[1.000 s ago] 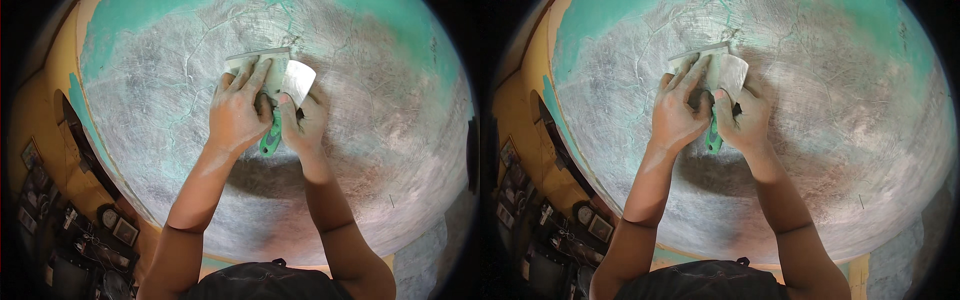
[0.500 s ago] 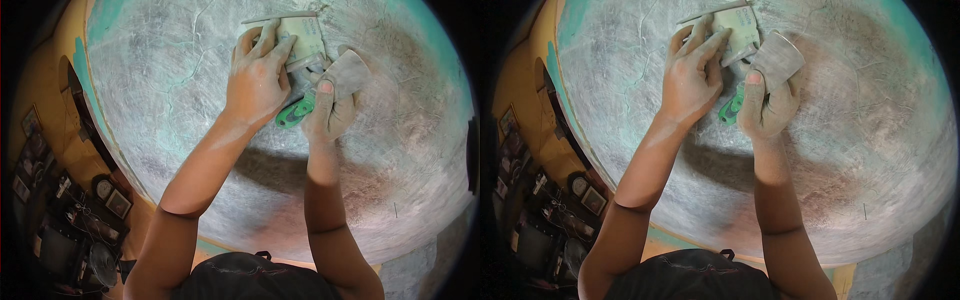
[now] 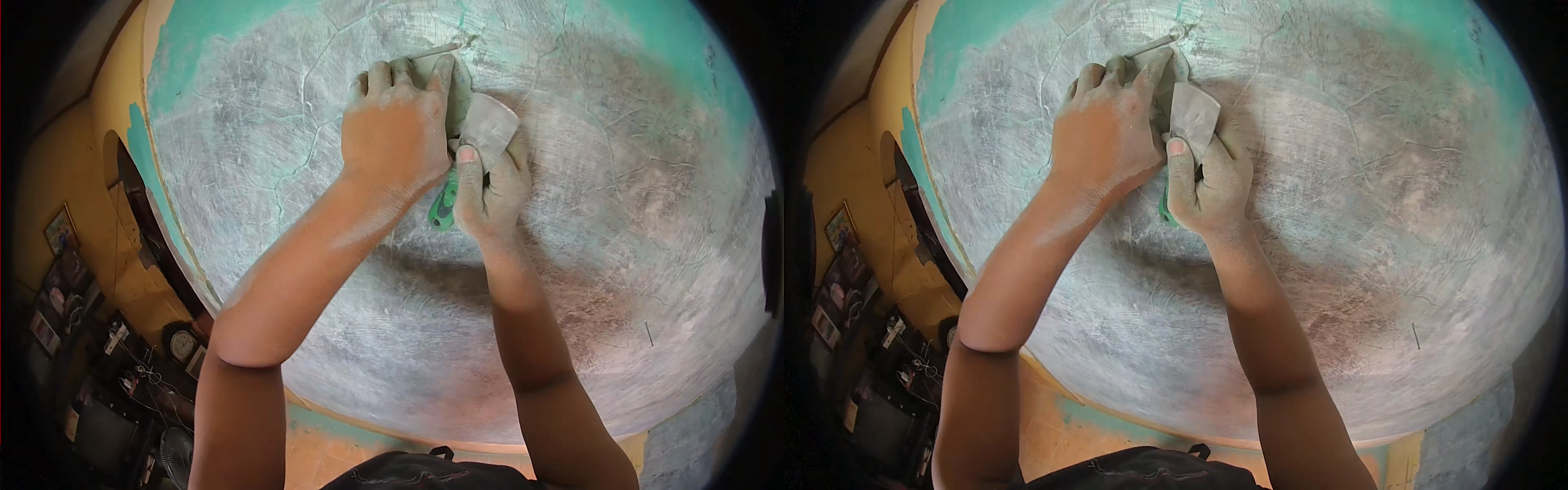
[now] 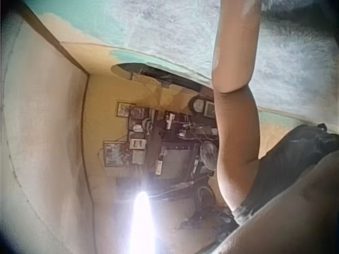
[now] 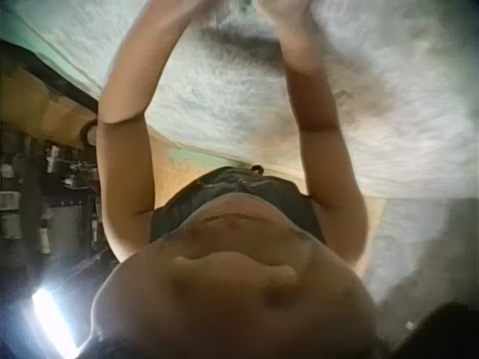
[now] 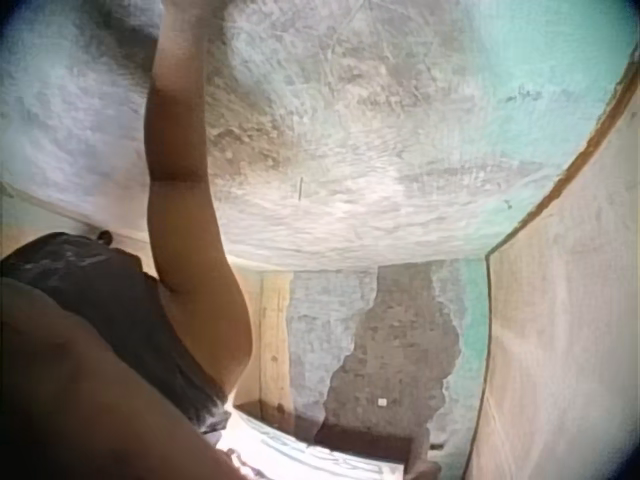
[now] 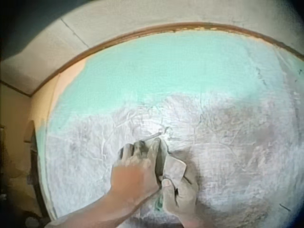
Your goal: The person prepares a wall surface by scraping it with a scraper and sanding it with a sandpaper block.
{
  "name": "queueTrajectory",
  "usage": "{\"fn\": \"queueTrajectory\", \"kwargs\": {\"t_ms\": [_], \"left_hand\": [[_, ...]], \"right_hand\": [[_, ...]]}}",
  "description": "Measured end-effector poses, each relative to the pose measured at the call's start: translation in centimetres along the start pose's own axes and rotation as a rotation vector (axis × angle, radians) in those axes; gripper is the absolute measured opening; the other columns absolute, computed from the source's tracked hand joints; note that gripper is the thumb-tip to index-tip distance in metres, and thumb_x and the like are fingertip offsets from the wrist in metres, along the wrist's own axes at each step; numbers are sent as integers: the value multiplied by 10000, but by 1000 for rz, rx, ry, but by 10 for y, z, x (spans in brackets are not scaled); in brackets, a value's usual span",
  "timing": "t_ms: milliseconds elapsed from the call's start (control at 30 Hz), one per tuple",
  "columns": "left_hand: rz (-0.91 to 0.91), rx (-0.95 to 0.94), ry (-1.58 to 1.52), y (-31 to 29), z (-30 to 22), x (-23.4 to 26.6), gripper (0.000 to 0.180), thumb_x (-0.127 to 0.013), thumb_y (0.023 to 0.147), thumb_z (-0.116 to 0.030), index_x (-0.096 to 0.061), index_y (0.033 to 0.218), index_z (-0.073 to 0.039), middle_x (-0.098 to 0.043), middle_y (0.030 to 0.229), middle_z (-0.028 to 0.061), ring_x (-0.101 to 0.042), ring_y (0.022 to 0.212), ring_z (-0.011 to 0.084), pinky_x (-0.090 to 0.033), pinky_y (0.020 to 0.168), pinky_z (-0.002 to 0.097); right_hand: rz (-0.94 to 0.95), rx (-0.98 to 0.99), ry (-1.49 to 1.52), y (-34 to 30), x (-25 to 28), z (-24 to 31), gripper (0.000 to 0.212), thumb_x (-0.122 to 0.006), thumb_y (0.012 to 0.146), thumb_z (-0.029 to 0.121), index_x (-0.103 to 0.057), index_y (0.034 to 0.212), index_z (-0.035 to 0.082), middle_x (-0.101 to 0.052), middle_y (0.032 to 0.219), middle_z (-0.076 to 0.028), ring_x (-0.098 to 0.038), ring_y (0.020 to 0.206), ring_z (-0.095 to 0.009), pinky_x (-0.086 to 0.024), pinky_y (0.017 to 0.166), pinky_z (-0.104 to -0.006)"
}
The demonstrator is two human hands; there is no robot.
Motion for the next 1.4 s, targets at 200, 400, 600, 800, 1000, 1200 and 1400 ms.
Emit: {"fn": "queueTrajectory", "kwargs": {"t_ms": [200, 400, 600, 800, 1000, 1200, 1400], "left_hand": [[174, 39, -49, 16, 10, -11, 560, -609, 751, -129, -595, 1310, -142, -693, 1109, 105, -640, 956, 305, -580, 745, 405], [410, 198, -164, 17, 18, -25, 551, -605, 769, -163, -592, 1318, -125, -708, 949, 172, -679, 792, 327, -576, 713, 436], [124, 105, -358, 20, 32, -28, 494, -624, 819, -227, -608, 1307, -147, -697, 886, 175, -689, 767, 336, -565, 735, 414], [-139, -43, -354, 10, 25, -23, 444, -600, 917, -266, -579, 1357, -220, -645, 961, 129, -650, 852, 292, -538, 789, 402], [-83, -42, -211, 7, 20, -29, 502, -548, 945, -295, -490, 1443, -260, -564, 922, 109, -587, 861, 287, -488, 856, 406], [-18, -20, -136, 0, 22, -39, 536, -509, 944, -350, -458, 1472, -271, -537, 1052, 117, -501, 936, 285, -395, 941, 428], [-77, -111, -138, -1, 27, -39, 545, -504, 940, -375, -459, 1472, -265, -496, 1223, 135, -410, 1141, 310, -229, 1068, 490]], "right_hand": [[31, -12, -35, 2, -4, -1, 277, -572, 886, 20, -631, 1123, -110, -632, 1162, -252, -667, 994, -326, -545, 822, -350], [-18, 64, -46, 1, -5, 3, 308, -562, 898, 30, -610, 1173, -99, -635, 1157, -243, -675, 1003, -329, -558, 818, -355], [-27, 4, -97, 1, -5, -2, 287, -546, 913, 42, -613, 1163, -82, -648, 1079, -217, -686, 902, -298, -567, 724, -340], [-15, 20, -93, 0, -6, 0, 235, -553, 919, 59, -626, 1093, -80, -650, 1056, -217, -690, 845, -290, -564, 683, -334], [-81, 80, -71, 2, -4, 6, 215, -553, 920, 64, -631, 1058, -81, -651, 1079, -230, -696, 860, -287, -566, 678, -336], [-99, 118, -84, 5, 0, 7, 277, -545, 915, 53, -623, 1139, -91, -645, 1099, -226, -687, 924, -289, -569, 712, -329], [-107, 5, 41, -9, -1, -4, 313, -550, 912, 61, -615, 1170, -105, -614, 1138, -251, -667, 991, -299, -567, 771, -331]]}}
Point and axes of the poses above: each hand's wrist, its own y-axis towards the middle knuckle, its own x-axis out of the back of the hand, z = x × y, the point moved 10 cm from there along y, towards the middle knuckle
